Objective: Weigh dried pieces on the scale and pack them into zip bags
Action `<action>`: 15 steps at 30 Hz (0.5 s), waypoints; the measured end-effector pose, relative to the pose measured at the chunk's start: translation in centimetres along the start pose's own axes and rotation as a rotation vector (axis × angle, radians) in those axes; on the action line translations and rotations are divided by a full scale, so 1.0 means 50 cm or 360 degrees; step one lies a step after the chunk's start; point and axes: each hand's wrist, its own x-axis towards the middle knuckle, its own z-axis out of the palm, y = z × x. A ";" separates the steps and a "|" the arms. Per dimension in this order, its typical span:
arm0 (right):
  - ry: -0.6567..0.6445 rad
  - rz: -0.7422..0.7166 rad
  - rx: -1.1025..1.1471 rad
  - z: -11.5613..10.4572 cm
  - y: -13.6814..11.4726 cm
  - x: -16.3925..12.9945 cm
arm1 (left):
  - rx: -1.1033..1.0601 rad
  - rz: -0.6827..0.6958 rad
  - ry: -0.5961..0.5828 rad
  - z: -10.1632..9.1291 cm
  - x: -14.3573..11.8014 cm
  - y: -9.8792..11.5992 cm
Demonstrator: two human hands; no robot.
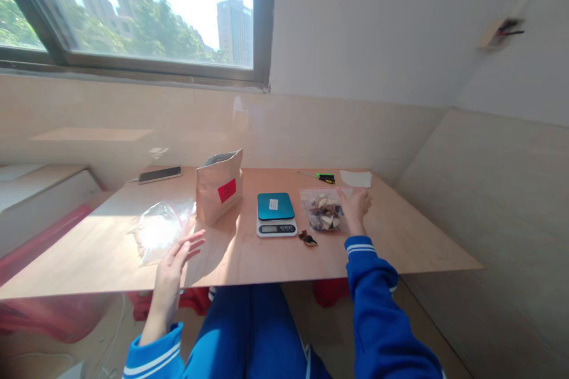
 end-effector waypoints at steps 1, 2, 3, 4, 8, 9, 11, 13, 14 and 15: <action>0.0037 0.0001 -0.0086 0.000 0.005 -0.016 | 0.0000 -0.0010 0.0018 -0.003 0.000 0.001; 0.0058 -0.0012 -0.0129 0.000 0.009 -0.035 | 0.0002 -0.0020 0.0028 -0.006 0.001 0.002; 0.0057 -0.0059 -0.0152 0.000 0.015 -0.056 | 0.0008 -0.0027 0.0032 -0.009 0.001 0.002; 0.0015 -0.0153 -0.0173 0.001 0.020 -0.079 | 0.0017 -0.0034 0.0033 -0.012 0.002 0.001; -0.0637 -0.0723 -0.0077 0.003 0.045 -0.158 | 0.0063 -0.0071 0.0041 -0.019 0.007 -0.007; -0.0854 -0.0818 -0.0041 0.003 0.051 -0.174 | 0.0073 -0.0077 0.0046 -0.019 0.008 -0.008; -0.1170 -0.0891 -0.0037 0.003 0.061 -0.197 | 0.0082 -0.0085 0.0047 -0.019 0.010 -0.008; -0.1303 -0.0871 -0.0071 0.004 0.068 -0.212 | 0.0070 -0.0098 0.0044 -0.017 0.010 -0.005; -0.1316 -0.0848 -0.0071 0.006 0.071 -0.216 | 0.0062 -0.0106 0.0046 -0.016 0.010 -0.004; -0.1309 -0.0826 -0.0059 0.007 0.074 -0.219 | 0.0056 -0.0114 0.0052 -0.015 0.010 -0.002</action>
